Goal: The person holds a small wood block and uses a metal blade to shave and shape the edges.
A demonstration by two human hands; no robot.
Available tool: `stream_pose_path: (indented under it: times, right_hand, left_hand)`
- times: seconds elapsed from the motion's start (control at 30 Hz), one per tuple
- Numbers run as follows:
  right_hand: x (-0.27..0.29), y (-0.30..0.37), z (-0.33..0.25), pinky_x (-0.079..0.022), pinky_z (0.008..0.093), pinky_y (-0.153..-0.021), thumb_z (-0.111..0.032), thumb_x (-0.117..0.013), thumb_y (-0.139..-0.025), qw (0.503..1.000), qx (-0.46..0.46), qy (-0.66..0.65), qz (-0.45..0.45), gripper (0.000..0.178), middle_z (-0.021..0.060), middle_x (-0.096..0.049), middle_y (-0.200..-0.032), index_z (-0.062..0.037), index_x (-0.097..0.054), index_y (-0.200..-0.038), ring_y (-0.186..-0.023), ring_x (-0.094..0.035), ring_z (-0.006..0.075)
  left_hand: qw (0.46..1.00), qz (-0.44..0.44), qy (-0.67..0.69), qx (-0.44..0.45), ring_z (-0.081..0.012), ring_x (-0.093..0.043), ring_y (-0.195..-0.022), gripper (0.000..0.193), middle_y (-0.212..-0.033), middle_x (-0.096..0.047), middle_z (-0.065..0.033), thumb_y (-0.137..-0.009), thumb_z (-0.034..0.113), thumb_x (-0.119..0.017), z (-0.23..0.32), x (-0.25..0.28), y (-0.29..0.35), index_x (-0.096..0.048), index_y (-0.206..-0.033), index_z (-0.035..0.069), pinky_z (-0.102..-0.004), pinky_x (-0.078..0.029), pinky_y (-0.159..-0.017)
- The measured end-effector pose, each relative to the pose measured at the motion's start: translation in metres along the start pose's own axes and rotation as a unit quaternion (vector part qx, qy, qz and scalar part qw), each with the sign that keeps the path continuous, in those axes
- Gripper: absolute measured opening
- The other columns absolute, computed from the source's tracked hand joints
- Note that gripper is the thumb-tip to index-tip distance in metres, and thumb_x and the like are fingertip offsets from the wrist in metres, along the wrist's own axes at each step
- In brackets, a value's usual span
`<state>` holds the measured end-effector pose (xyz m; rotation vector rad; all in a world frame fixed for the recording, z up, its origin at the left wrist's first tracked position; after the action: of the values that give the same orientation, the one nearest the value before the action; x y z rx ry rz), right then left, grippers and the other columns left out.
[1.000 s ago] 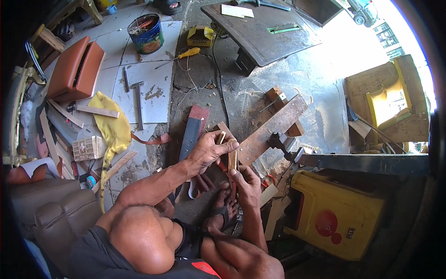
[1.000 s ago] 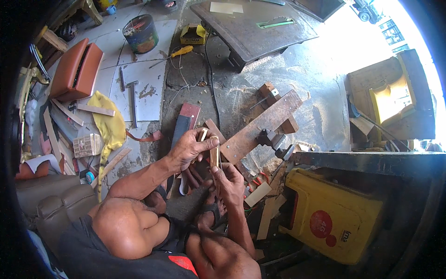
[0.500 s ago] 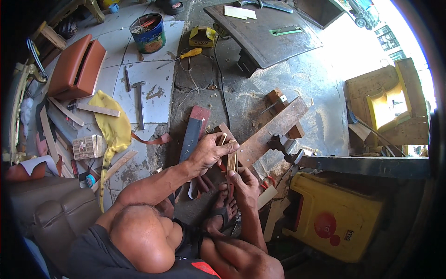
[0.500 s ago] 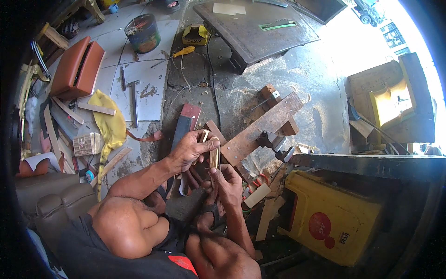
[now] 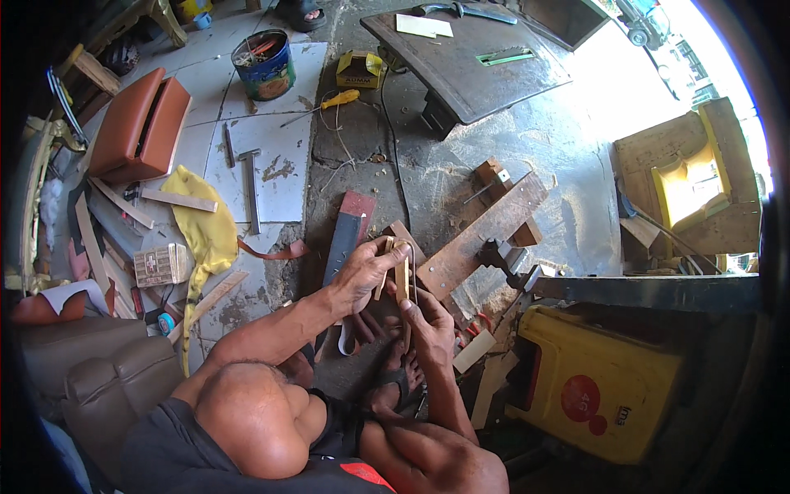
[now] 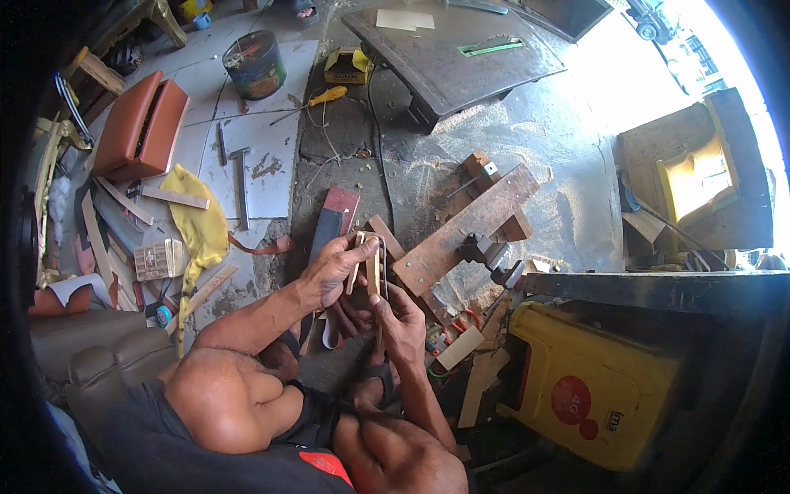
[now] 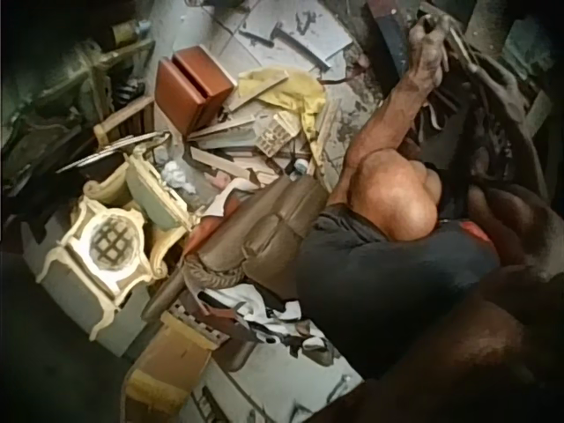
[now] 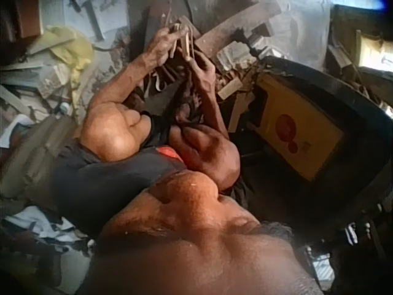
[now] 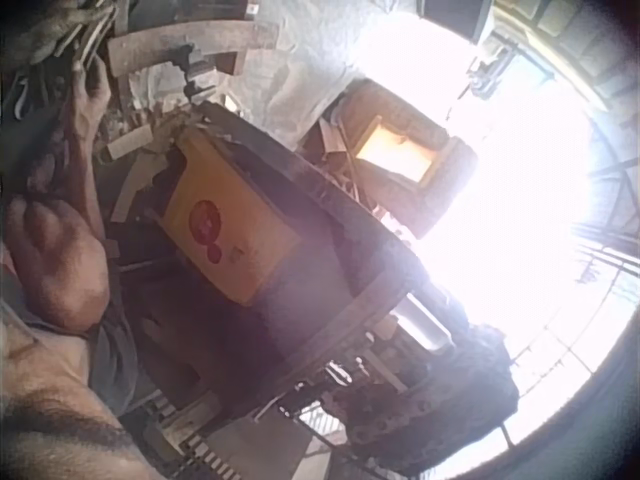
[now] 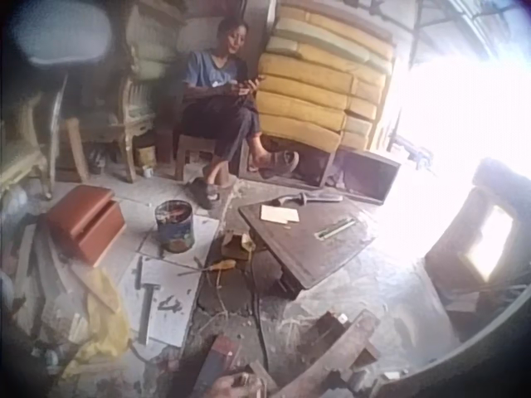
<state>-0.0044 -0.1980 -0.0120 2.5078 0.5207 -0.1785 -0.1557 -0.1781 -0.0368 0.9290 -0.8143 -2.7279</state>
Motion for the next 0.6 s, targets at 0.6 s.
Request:
stream_pose_path:
  times: [0.6]
  right_hand:
    - [0.001, -0.013, 0.008, -0.054, 0.0309, -0.087, -0.010, -0.070, -0.094, 0.971, 0.135, 0.196, 0.014, 0.045, 0.0103, -0.068, -0.118, -0.0012, -0.059, -0.137, -0.103, -0.066, 0.0166]
  left_hand:
    - [0.994, -0.081, 0.075, 0.013, -0.0201, -0.066, -0.106, 0.033, -0.115, -0.066, -0.0102, -0.103, 0.022, -0.058, -0.015, 0.009, -0.008, -0.055, -0.129, 0.002, -0.0380, -0.057, -0.090]
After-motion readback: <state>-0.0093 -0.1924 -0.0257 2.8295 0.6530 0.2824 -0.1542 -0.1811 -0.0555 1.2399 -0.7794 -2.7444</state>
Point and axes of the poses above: each hand's wrist, its own y-axis away from the middle knuckle, its own x-axis out of the back of the hand, z = x × y, the point moved 7 cm from there along -y, towards the middle knuckle
